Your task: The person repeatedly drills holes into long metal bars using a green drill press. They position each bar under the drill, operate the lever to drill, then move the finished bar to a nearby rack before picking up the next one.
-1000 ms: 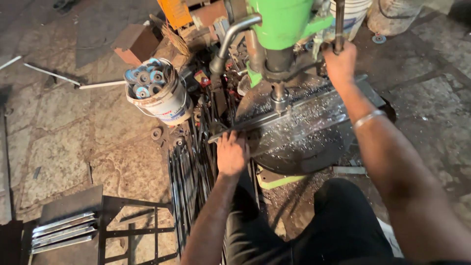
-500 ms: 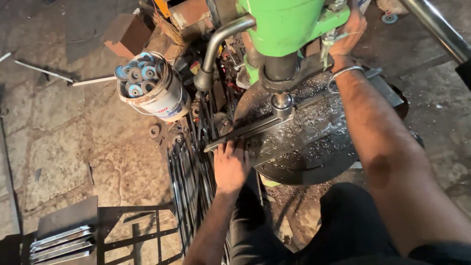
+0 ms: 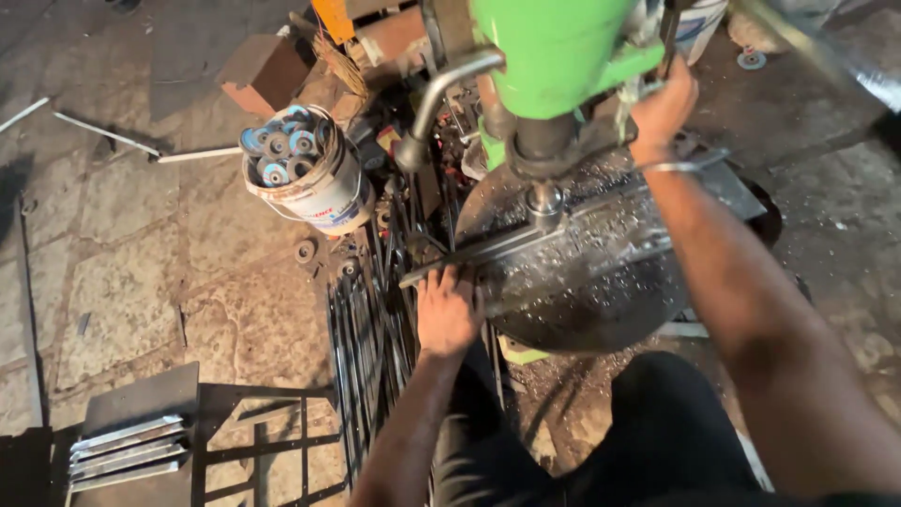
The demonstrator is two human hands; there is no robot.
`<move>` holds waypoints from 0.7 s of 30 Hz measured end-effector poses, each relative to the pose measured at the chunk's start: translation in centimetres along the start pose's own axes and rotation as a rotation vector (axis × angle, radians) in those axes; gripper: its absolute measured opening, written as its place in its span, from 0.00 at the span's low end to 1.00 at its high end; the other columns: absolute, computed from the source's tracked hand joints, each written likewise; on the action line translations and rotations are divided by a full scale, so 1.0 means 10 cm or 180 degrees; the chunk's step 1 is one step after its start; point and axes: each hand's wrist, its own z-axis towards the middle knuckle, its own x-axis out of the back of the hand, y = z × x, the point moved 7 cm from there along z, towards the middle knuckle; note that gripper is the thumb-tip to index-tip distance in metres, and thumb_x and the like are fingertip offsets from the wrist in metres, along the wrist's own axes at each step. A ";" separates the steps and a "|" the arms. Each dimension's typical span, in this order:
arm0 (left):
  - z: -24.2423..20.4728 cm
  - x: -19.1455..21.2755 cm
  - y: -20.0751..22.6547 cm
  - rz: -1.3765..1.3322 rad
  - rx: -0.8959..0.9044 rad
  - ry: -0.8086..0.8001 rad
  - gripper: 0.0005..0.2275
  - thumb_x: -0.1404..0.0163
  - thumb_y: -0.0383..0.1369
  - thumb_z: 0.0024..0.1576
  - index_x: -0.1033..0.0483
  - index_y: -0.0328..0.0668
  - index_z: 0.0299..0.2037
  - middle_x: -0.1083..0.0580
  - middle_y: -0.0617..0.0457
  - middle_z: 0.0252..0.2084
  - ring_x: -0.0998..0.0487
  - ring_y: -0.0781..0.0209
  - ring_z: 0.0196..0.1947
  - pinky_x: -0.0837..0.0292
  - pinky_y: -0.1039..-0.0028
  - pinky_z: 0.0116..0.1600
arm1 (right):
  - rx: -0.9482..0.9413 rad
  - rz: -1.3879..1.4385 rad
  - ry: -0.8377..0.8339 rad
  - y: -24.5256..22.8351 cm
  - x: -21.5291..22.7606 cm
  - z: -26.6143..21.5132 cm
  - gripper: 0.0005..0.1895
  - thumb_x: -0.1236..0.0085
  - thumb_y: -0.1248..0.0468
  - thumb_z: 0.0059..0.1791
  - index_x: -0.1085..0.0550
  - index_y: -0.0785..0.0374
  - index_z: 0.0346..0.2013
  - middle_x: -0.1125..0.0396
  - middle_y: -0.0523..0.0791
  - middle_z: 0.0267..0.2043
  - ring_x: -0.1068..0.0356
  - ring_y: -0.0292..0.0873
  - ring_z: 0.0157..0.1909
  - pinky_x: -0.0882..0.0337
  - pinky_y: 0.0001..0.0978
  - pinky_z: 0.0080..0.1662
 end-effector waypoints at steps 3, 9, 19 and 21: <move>-0.01 -0.07 -0.05 0.0008 0.0215 -0.0299 0.19 0.51 0.42 0.59 0.22 0.42 0.56 0.28 0.41 0.60 0.33 0.36 0.61 0.38 0.47 0.64 | -0.0161 -0.0026 -0.0088 -0.14 0.65 -0.29 0.10 0.33 0.61 0.55 0.23 0.65 0.42 0.30 0.52 0.30 0.32 0.60 0.32 0.35 0.51 0.39; 0.09 0.13 0.02 -0.0182 0.0106 -0.0108 0.17 0.51 0.39 0.59 0.22 0.41 0.54 0.28 0.43 0.55 0.30 0.39 0.58 0.35 0.51 0.62 | 0.0197 -0.1041 -0.1627 -1.40 2.22 0.01 0.16 0.35 0.60 0.54 0.29 0.70 0.44 0.34 0.47 0.24 0.34 0.46 0.21 0.37 0.41 0.26; -0.12 0.18 -0.33 0.0104 0.1110 0.0183 0.22 0.40 0.36 0.47 0.23 0.35 0.51 0.28 0.35 0.56 0.31 0.34 0.56 0.35 0.54 0.61 | 0.1240 -0.1457 -0.1488 -1.92 2.52 0.36 0.15 0.35 0.55 0.57 0.24 0.64 0.46 0.30 0.51 0.24 0.29 0.55 0.27 0.31 0.47 0.34; -0.13 0.17 -0.28 0.0130 0.0996 0.0214 0.21 0.40 0.37 0.49 0.23 0.37 0.52 0.28 0.36 0.55 0.31 0.33 0.56 0.34 0.54 0.61 | 0.1267 -0.1053 -0.1326 -1.93 2.53 0.29 0.13 0.36 0.56 0.59 0.23 0.61 0.50 0.27 0.51 0.29 0.26 0.57 0.33 0.29 0.49 0.39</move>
